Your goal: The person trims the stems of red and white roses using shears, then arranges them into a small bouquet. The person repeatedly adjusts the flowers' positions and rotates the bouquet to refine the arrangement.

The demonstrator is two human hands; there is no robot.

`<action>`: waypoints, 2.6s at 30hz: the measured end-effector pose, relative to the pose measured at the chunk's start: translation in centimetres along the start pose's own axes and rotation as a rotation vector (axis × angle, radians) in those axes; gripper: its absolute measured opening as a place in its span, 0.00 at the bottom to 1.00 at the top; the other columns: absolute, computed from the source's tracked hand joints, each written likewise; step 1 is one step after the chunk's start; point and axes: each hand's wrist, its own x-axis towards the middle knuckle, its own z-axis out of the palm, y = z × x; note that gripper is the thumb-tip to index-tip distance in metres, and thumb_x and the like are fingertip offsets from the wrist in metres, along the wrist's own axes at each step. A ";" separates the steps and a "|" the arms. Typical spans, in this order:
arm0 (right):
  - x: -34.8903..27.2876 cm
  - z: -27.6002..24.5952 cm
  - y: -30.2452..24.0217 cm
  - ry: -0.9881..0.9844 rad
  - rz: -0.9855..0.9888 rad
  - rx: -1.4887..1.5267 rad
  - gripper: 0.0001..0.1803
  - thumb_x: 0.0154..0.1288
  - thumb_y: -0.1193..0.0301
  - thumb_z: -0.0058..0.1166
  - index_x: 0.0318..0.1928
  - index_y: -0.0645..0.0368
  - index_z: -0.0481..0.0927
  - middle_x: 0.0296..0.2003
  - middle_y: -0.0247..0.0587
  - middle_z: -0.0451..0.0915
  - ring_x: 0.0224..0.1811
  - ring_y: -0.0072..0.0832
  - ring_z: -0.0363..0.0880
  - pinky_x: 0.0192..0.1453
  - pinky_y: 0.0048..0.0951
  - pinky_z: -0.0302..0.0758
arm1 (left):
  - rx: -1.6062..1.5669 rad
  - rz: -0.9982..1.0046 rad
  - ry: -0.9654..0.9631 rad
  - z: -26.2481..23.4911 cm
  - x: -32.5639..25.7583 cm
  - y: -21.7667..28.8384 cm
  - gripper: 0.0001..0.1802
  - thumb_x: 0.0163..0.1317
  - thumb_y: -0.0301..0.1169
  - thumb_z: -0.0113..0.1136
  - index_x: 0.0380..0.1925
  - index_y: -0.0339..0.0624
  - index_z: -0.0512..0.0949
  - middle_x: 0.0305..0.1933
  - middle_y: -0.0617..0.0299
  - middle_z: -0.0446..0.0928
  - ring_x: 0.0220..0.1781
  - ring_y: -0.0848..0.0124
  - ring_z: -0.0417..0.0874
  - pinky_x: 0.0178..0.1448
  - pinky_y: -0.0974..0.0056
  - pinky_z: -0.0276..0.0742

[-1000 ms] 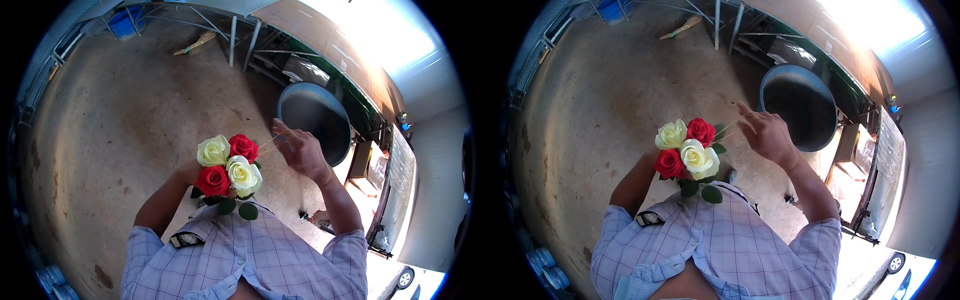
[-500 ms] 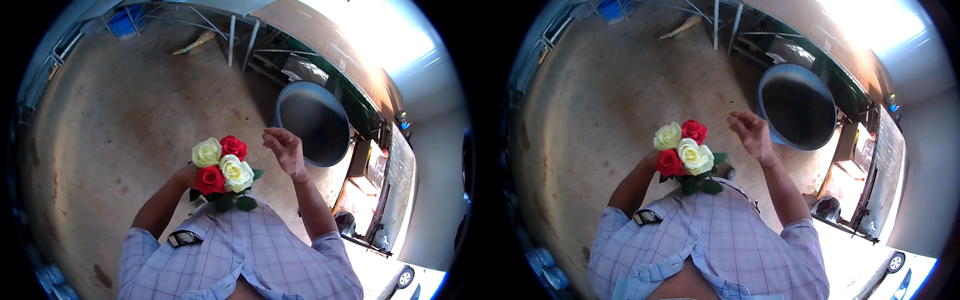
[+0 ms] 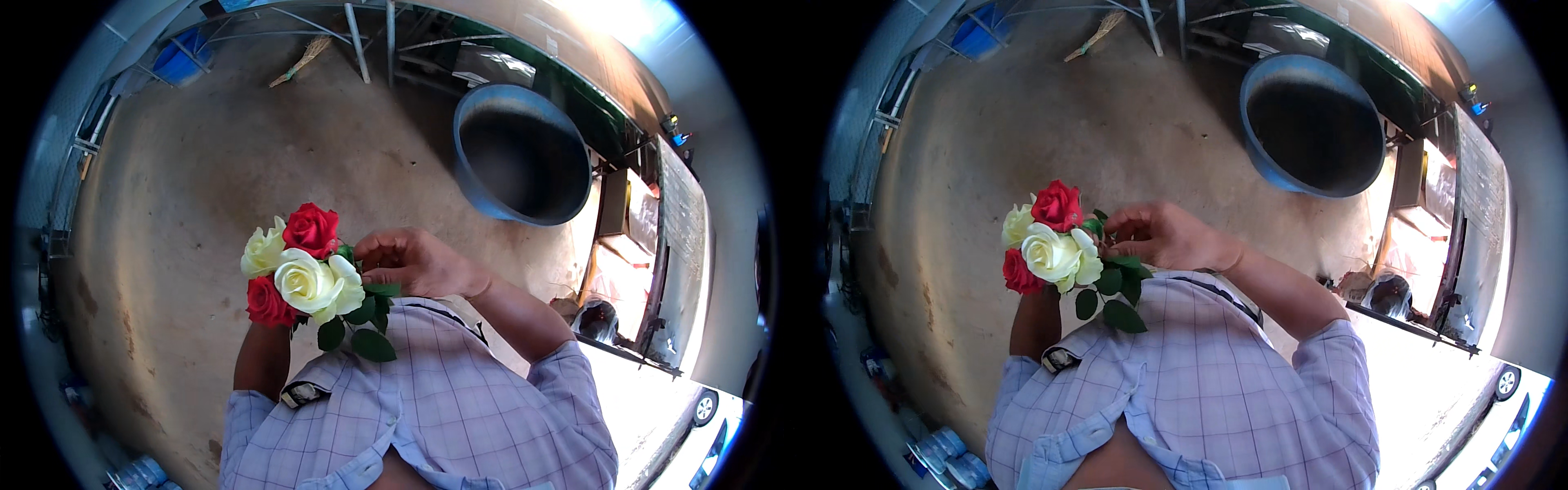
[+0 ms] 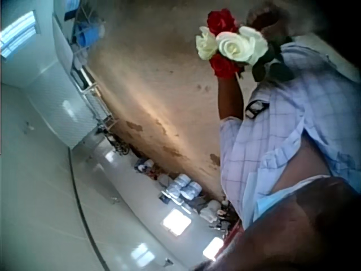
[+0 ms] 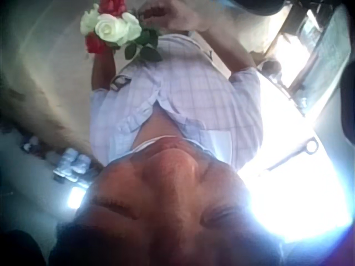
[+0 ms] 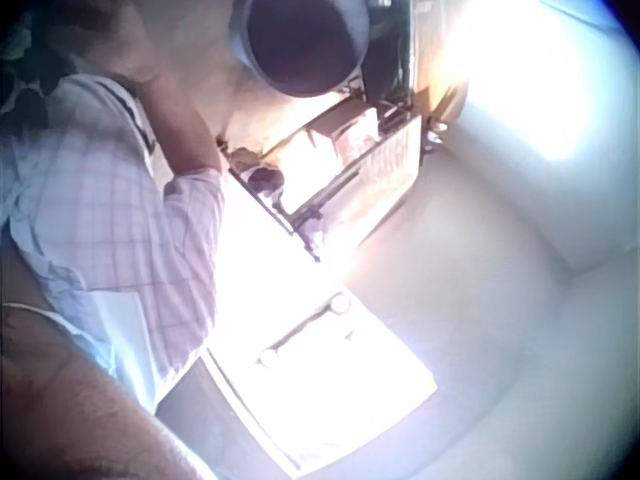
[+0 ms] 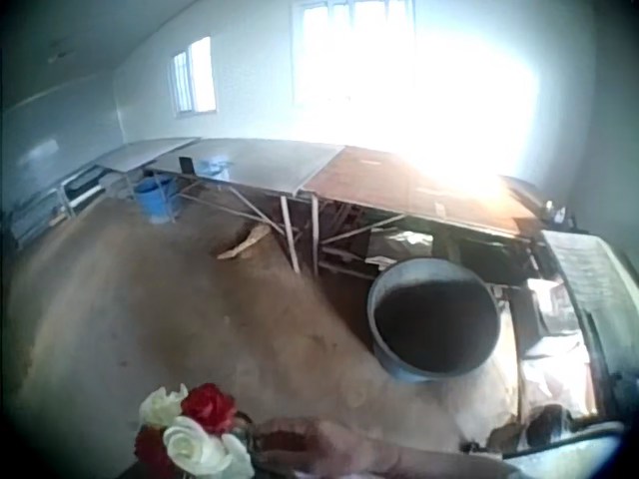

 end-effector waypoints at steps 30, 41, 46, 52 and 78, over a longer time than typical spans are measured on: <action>-1.2 -3.1 -1.8 0.384 0.062 0.079 0.06 0.66 0.73 0.51 0.36 0.63 0.78 0.17 0.28 0.69 0.17 0.15 0.64 0.23 0.19 0.62 | 0.419 -0.120 0.145 5.2 -0.1 6.2 0.26 0.39 0.27 0.70 0.43 0.43 0.75 0.48 0.59 0.75 0.45 0.57 0.80 0.49 0.58 0.76; -0.3 0.4 -2.5 0.181 -0.139 -0.513 0.06 0.66 0.77 0.51 0.40 0.66 0.80 0.29 0.34 0.81 0.32 0.13 0.74 0.34 0.20 0.72 | 0.693 -0.163 0.179 5.1 -0.6 4.4 0.20 0.41 0.29 0.66 0.38 0.41 0.74 0.41 0.58 0.72 0.40 0.54 0.80 0.42 0.54 0.77; 0.3 0.3 -2.3 0.103 -0.172 -0.788 0.05 0.61 0.77 0.55 0.37 0.64 0.80 0.27 0.42 0.82 0.29 0.24 0.80 0.32 0.26 0.74 | 0.885 -0.219 0.092 5.1 -0.7 3.3 0.17 0.42 0.27 0.64 0.36 0.40 0.74 0.40 0.57 0.72 0.38 0.53 0.79 0.40 0.54 0.77; 1.1 -0.5 -3.2 -0.110 -0.310 -1.165 0.02 0.55 0.76 0.58 0.30 0.61 0.80 0.22 0.43 0.78 0.25 0.38 0.78 0.31 0.35 0.72 | 0.790 -0.179 0.112 4.0 -1.2 3.1 0.18 0.43 0.28 0.63 0.37 0.41 0.74 0.42 0.57 0.73 0.37 0.53 0.80 0.40 0.53 0.77; 3.0 -2.8 -3.2 -0.435 0.621 -1.326 0.69 0.38 0.45 0.71 0.68 0.71 0.41 0.62 0.69 0.60 0.63 0.51 0.65 0.68 0.35 0.59 | 1.695 -0.106 0.281 7.9 -0.1 -3.9 0.08 0.50 0.32 0.57 0.32 0.46 0.76 0.39 0.65 0.67 0.26 0.69 0.75 0.30 0.60 0.67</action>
